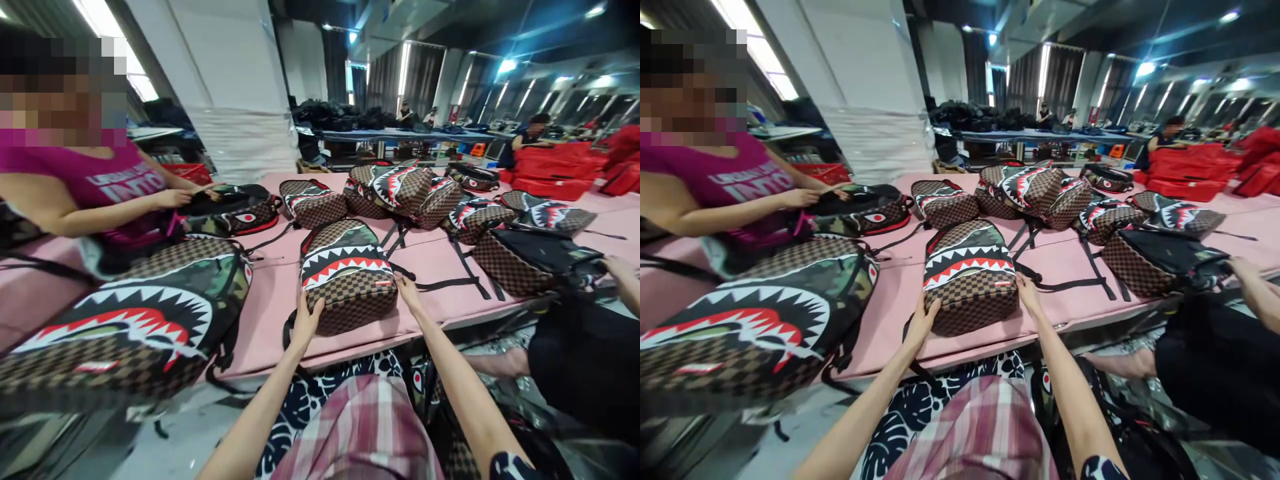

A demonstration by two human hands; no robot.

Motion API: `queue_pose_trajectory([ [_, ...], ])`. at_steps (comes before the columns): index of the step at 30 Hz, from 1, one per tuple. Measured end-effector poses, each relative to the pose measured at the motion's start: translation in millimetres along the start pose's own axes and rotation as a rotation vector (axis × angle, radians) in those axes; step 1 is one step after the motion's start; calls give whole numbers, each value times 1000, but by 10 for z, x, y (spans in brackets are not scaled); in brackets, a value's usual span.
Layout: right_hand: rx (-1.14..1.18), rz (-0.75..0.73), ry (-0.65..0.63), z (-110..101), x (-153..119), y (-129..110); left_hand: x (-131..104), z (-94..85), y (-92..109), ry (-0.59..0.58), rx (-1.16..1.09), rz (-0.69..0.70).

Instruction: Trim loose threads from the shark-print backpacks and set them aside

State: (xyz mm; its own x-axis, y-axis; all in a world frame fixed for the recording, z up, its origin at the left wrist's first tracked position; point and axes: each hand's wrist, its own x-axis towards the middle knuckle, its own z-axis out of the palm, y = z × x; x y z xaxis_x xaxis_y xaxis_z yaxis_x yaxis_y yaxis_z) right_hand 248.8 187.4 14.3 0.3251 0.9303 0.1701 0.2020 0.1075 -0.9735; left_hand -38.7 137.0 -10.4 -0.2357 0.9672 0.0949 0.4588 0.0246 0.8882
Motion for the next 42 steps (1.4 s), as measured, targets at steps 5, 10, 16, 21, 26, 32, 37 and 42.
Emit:
queue_pose_trajectory([
  [5,90,70,-84,313,-435,267,-128,-220,-145,-31,-180,-137],
  [10,112,144,-105,270,-1029,342,-444,-499,-325,-55,-327,-143],
  [16,79,213,-100,9,-2073,414,-1461,-778,-478,-67,-303,-258],
  [21,-60,400,-161,-342,-2937,669,-2520,-778,-867,-60,-204,-424],
  [26,-67,450,-299,-520,-3126,890,-2949,-553,-1277,-24,-167,-509],
  [32,-310,-34,-166,-363,-2406,573,-2856,-556,-1370,-78,-119,-549],
  [37,-540,-367,-309,-103,-1813,294,-2892,-514,-1452,-42,-34,-503],
  [42,-464,-413,-404,-42,-1452,154,-2932,-471,-1599,-72,34,-460],
])
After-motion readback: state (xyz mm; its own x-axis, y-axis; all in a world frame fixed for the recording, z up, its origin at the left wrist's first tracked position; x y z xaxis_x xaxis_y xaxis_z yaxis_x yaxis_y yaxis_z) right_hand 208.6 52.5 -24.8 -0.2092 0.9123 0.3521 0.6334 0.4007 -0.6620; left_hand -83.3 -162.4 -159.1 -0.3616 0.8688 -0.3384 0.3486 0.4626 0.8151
